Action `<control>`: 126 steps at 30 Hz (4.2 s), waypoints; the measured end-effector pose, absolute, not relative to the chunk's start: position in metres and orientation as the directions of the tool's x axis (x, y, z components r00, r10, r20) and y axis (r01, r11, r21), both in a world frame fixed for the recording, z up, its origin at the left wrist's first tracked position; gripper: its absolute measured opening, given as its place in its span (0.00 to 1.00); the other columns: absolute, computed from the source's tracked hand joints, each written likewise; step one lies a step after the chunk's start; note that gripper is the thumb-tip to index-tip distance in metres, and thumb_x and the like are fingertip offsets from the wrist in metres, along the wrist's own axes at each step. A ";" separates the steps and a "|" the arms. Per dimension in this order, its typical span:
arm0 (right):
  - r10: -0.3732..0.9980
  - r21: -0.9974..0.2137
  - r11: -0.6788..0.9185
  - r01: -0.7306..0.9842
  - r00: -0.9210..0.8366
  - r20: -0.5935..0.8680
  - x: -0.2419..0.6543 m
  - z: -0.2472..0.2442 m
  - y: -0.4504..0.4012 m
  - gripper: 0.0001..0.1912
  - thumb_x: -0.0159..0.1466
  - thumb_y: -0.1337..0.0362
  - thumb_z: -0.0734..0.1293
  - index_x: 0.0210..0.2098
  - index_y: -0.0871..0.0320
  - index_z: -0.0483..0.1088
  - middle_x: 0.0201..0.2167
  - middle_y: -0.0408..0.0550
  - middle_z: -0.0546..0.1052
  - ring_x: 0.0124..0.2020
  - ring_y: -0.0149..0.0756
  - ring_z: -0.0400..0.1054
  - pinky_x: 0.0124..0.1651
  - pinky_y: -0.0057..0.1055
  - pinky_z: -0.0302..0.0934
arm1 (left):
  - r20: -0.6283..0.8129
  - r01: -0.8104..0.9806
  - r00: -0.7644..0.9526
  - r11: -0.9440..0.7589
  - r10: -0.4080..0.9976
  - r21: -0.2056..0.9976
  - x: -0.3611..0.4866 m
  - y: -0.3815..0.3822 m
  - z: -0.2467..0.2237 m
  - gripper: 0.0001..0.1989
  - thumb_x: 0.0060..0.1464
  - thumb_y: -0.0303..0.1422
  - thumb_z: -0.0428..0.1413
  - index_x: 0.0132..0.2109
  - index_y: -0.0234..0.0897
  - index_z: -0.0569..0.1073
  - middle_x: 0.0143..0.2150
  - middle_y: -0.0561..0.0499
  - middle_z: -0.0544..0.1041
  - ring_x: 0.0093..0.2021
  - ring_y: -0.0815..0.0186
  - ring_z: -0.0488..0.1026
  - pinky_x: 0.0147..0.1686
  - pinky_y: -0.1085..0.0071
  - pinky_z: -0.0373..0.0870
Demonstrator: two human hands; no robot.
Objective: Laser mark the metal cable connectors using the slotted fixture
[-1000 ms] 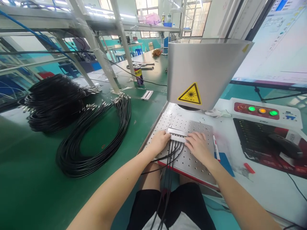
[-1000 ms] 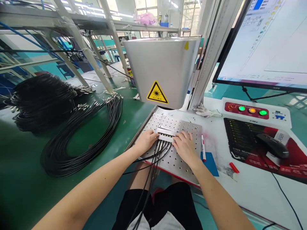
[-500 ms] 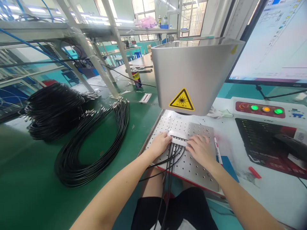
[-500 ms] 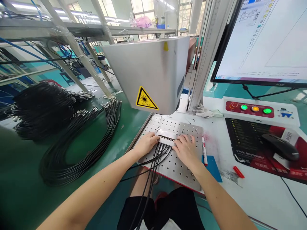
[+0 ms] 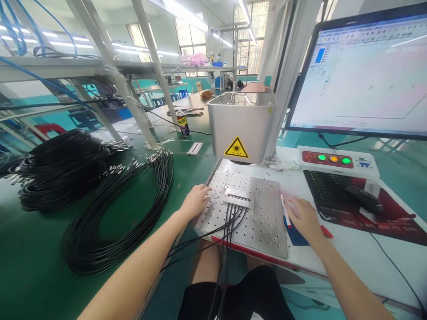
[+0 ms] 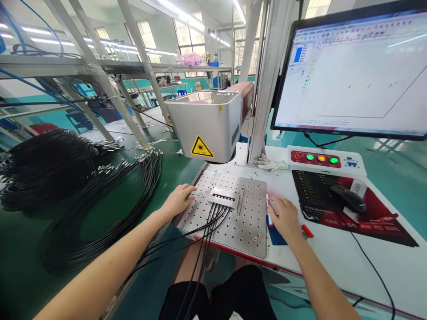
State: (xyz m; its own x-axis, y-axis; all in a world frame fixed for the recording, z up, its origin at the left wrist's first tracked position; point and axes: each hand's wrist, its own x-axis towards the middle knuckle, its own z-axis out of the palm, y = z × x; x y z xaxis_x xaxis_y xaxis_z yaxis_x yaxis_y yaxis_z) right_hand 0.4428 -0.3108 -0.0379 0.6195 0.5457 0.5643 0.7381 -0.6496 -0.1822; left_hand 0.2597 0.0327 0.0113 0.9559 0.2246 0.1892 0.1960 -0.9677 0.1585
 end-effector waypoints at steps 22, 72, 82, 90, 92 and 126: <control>0.458 -0.179 -0.770 0.613 0.726 0.514 0.423 -0.047 -0.328 0.11 0.59 0.70 0.57 0.33 0.54 0.70 0.36 0.49 0.72 0.40 0.40 0.65 0.45 0.38 0.58 | 0.402 0.334 0.829 -0.920 0.389 0.203 0.238 0.079 -0.035 0.18 0.54 0.42 0.43 0.41 0.39 0.74 0.44 0.47 0.72 0.45 0.58 0.69 0.44 0.62 0.67; 0.516 -0.160 -0.755 0.636 0.726 0.454 0.433 -0.051 -0.333 0.12 0.60 0.67 0.56 0.36 0.59 0.71 0.38 0.52 0.72 0.41 0.42 0.64 0.47 0.40 0.56 | 0.398 0.348 0.840 -0.929 0.369 0.127 0.236 0.068 -0.022 0.15 0.57 0.37 0.44 0.43 0.38 0.72 0.44 0.46 0.71 0.45 0.59 0.67 0.46 0.63 0.65; 0.713 -0.214 -0.535 0.818 0.572 0.404 0.421 -0.019 -0.254 0.17 0.60 0.60 0.58 0.46 0.57 0.66 0.48 0.53 0.68 0.51 0.45 0.59 0.51 0.41 0.55 | 0.228 0.515 0.817 -0.848 0.530 0.126 0.268 -0.006 0.006 0.16 0.57 0.40 0.46 0.43 0.37 0.73 0.43 0.43 0.69 0.45 0.55 0.62 0.43 0.61 0.62; 0.858 -0.086 -0.486 0.869 0.494 0.141 0.419 -0.003 -0.204 0.20 0.55 0.62 0.61 0.48 0.58 0.64 0.44 0.54 0.71 0.48 0.48 0.62 0.49 0.43 0.53 | 0.020 0.569 0.781 -0.725 0.624 0.389 0.301 -0.063 0.006 0.22 0.51 0.45 0.51 0.41 0.28 0.71 0.48 0.36 0.66 0.52 0.48 0.59 0.49 0.56 0.58; 0.860 -0.090 -0.481 0.872 0.489 0.148 0.417 -0.005 -0.203 0.21 0.54 0.62 0.61 0.47 0.60 0.64 0.41 0.55 0.70 0.45 0.48 0.62 0.46 0.42 0.54 | -0.045 0.581 0.719 -0.563 0.694 0.588 0.302 -0.062 0.006 0.16 0.49 0.40 0.53 0.40 0.30 0.70 0.48 0.37 0.66 0.54 0.49 0.57 0.51 0.57 0.56; 0.846 -0.156 0.391 0.907 -0.287 0.450 0.184 0.002 -0.088 0.08 0.61 0.63 0.61 0.37 0.55 0.70 0.43 0.54 0.67 0.49 0.47 0.59 0.50 0.46 0.54 | 0.432 0.289 0.836 -0.941 0.338 0.176 -0.002 -0.021 0.005 0.12 0.59 0.37 0.46 0.36 0.33 0.68 0.37 0.44 0.73 0.48 0.60 0.65 0.47 0.63 0.61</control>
